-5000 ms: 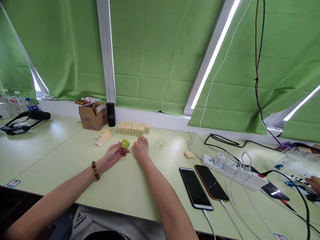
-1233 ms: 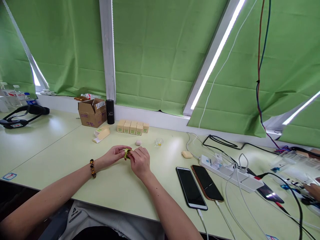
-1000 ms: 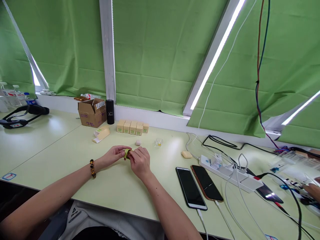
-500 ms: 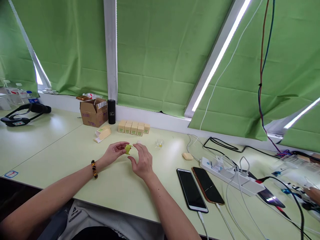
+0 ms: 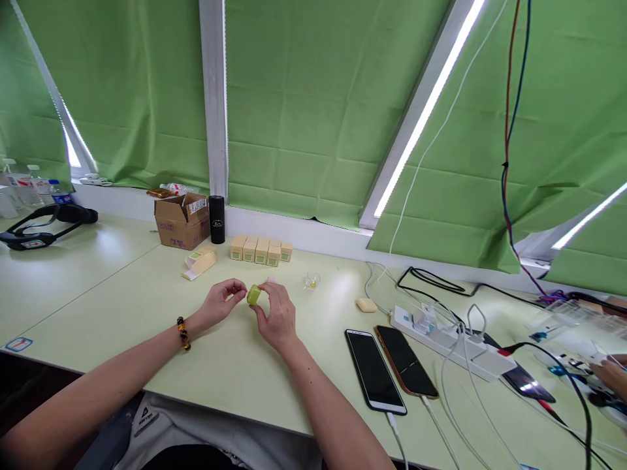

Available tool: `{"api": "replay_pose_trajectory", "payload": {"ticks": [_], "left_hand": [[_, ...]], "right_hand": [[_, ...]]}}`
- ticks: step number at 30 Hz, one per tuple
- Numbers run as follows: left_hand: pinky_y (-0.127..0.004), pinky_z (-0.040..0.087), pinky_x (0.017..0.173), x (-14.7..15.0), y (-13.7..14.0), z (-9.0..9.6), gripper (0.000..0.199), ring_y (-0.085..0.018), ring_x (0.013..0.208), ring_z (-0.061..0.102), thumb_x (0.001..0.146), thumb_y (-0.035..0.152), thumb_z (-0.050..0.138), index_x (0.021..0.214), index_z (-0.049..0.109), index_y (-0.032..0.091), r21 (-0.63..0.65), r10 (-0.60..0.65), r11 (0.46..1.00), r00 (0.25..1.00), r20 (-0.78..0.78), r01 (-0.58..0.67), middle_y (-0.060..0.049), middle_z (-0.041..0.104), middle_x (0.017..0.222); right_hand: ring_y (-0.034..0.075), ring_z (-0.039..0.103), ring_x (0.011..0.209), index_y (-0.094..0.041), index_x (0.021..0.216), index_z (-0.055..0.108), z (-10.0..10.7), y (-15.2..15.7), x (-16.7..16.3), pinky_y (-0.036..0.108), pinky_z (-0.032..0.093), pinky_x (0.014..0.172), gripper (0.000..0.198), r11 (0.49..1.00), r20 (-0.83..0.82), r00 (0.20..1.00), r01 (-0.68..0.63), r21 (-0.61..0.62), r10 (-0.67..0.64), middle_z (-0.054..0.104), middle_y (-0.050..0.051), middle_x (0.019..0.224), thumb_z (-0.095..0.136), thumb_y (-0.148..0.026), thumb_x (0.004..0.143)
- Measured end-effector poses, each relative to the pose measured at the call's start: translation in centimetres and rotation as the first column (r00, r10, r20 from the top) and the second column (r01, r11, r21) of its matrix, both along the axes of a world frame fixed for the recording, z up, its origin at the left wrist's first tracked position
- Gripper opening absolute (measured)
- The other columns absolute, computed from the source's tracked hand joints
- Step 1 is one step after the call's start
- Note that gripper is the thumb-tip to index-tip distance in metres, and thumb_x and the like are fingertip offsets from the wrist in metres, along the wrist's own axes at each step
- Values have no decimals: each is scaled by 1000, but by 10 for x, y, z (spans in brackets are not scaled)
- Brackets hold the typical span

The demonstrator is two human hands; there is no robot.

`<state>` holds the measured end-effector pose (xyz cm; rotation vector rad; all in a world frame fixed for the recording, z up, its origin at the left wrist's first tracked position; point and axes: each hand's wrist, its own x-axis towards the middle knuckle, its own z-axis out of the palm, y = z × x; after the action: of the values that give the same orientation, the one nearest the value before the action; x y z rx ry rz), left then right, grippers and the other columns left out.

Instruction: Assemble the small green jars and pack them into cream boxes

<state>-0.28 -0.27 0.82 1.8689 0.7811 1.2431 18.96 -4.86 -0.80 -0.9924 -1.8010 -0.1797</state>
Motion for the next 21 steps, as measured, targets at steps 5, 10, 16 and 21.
{"api": "replay_pose_trajectory", "payload": {"ticks": [5,10,16,21], "left_hand": [[-30,49,75,1,-1,1,23,-17,80,62,90,41,65,87,66,18,3,4,1000,999,-38,-4,-4,69,84],[-28,48,73,1,-3,4,25,-17,78,62,89,42,65,85,67,17,-39,6,999,999,-42,-7,-4,70,82],[-29,49,73,1,2,0,29,-17,77,61,86,45,69,84,67,15,-106,-36,994,999,36,40,-5,69,82],[-29,49,73,2,5,-3,32,-17,78,61,85,47,70,85,68,15,-129,-43,990,998,50,49,-5,69,82]], "right_hand": [[29,61,111,-25,131,53,-1,-1,-2,46,61,80,41,1000,34,999,-11,-12,12,66,12,120,64,-22,91],[29,60,113,-25,130,54,1,-1,-2,45,61,80,40,1000,40,999,-12,-10,13,67,12,121,64,-22,92],[28,59,113,-24,130,54,2,0,-2,45,61,81,40,1000,29,1000,-8,-4,8,67,11,120,65,-22,92],[29,59,114,-25,130,54,1,0,-2,46,61,81,40,1000,26,1000,-7,-15,7,67,11,121,64,-22,92]]}}
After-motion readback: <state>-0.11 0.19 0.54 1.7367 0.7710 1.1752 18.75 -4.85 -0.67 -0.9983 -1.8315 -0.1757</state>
